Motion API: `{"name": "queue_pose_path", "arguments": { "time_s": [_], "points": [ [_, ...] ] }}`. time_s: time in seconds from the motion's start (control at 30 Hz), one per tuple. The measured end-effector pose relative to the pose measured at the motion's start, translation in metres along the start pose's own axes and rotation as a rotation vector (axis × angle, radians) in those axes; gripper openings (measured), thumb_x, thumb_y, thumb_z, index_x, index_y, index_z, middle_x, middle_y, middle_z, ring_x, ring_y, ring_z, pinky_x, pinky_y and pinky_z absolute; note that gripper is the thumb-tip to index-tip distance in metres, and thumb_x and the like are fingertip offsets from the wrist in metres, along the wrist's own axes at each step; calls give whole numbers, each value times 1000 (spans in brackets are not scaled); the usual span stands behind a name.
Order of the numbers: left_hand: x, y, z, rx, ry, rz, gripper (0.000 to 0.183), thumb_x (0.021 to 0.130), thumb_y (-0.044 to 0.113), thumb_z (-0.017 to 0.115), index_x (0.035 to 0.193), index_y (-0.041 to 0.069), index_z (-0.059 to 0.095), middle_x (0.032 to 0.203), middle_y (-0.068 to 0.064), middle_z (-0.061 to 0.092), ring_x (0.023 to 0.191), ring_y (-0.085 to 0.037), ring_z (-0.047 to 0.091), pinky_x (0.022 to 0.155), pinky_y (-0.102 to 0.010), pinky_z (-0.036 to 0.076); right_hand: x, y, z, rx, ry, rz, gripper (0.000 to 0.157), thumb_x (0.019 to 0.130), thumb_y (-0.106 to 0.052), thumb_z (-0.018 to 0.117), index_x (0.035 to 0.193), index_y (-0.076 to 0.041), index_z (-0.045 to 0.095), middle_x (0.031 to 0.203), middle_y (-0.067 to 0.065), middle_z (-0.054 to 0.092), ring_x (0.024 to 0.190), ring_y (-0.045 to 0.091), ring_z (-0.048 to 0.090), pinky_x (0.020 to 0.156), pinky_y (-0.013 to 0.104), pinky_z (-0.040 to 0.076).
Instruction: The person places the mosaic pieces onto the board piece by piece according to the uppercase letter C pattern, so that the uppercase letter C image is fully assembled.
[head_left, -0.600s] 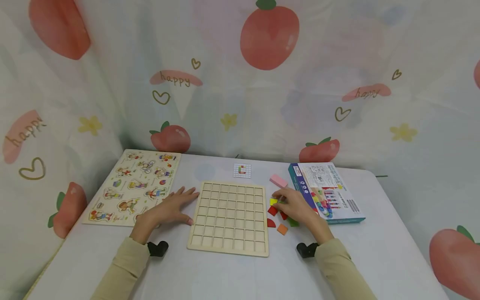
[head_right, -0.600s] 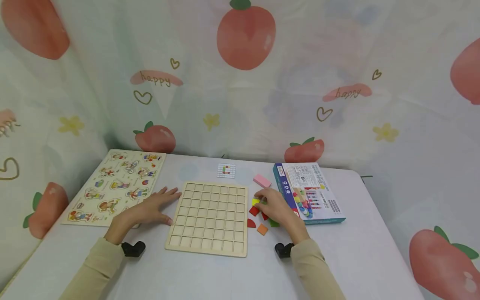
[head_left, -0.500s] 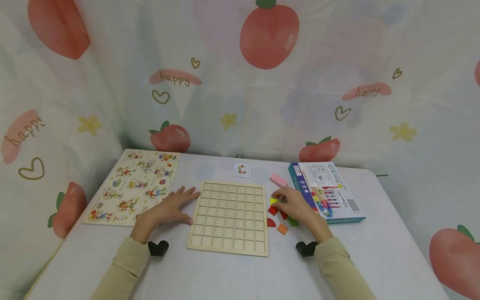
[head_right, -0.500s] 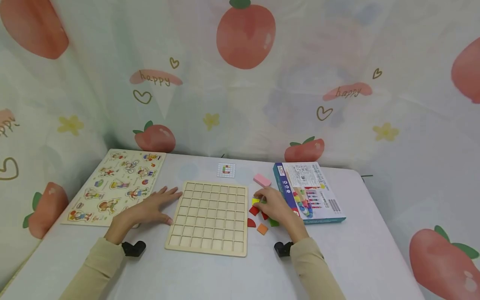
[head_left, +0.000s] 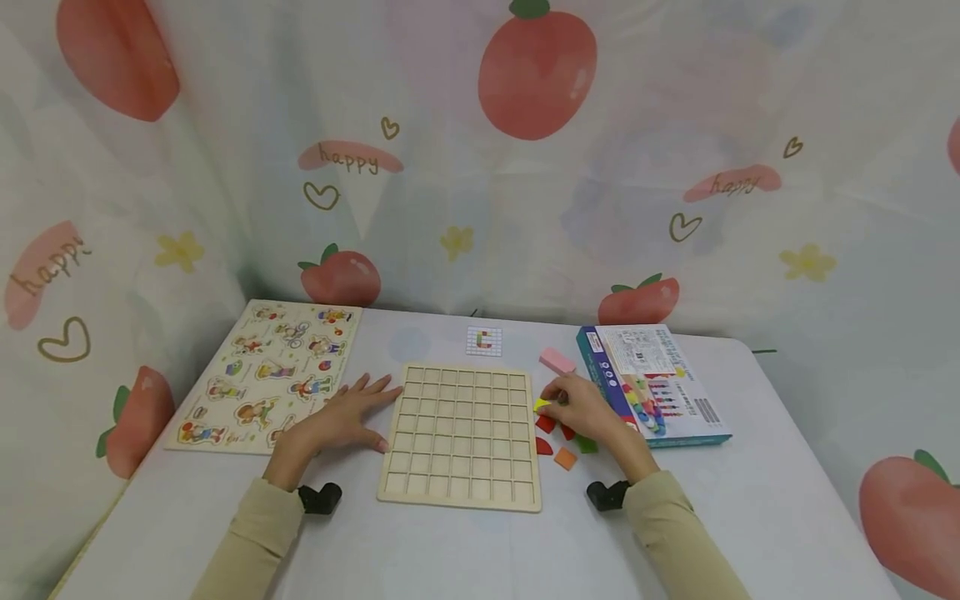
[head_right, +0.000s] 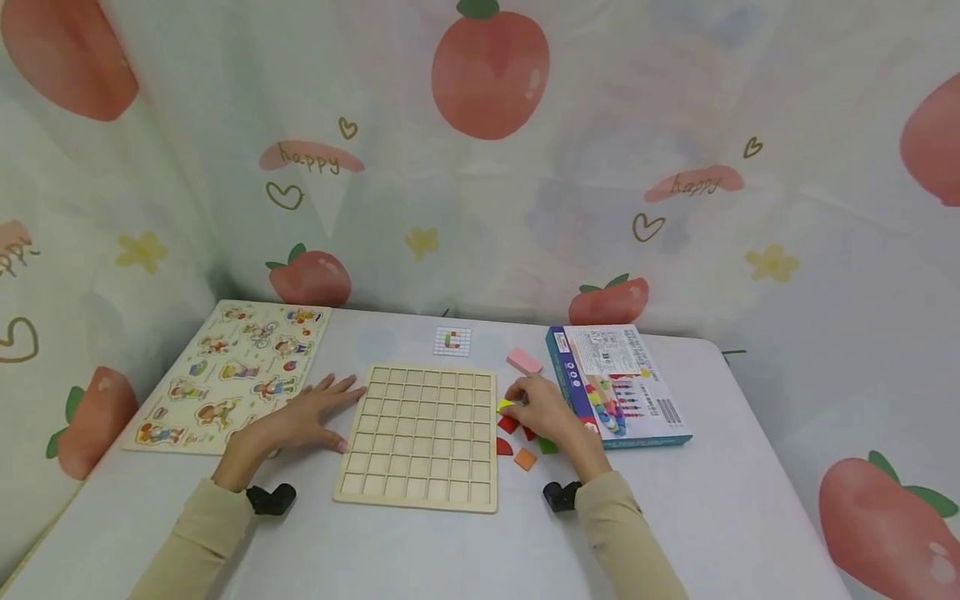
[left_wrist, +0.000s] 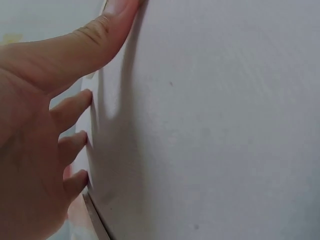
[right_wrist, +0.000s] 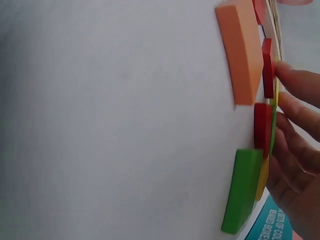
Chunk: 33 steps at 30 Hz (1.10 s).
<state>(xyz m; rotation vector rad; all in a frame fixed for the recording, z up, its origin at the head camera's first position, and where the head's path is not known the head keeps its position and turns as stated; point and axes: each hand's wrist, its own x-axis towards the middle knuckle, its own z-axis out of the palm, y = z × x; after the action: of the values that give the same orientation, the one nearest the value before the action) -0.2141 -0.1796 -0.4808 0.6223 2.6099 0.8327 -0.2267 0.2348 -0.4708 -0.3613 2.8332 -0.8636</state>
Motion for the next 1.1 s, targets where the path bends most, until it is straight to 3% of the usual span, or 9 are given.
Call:
{"name": "queue_pose_path", "arguments": {
  "time_s": [0.4,0.7,0.87,1.1],
  "points": [
    [-5,2,-4,-52,-17,5,102,74,42,89,158,11,41,169,-22,21,156,-53,2,123,-70,-1,3,-9,5,62,-2,75,26,90,-19,80,109,-5,70,95,6,65,82,19,56,69,26,51],
    [6,-14,9,-40,7,-18,103,73,45,89,160,20,40,172,-11,20,159,-45,2,126,-66,-2,0,-7,6,87,34,61,25,91,-14,78,112,-6,68,94,6,66,84,19,57,73,26,51],
    [10,-22,16,-43,37,-12,104,70,46,90,159,20,42,171,-10,22,158,-46,3,125,-67,-1,1,-8,8,88,49,57,23,93,-12,76,115,-7,71,100,7,70,86,19,58,75,26,53],
    [4,-9,10,-38,35,-12,101,74,42,89,159,17,41,171,-13,22,158,-47,4,126,-66,-1,2,-12,9,111,110,43,25,92,-12,76,117,-7,72,104,8,72,91,21,63,83,33,59]
  ]
}}
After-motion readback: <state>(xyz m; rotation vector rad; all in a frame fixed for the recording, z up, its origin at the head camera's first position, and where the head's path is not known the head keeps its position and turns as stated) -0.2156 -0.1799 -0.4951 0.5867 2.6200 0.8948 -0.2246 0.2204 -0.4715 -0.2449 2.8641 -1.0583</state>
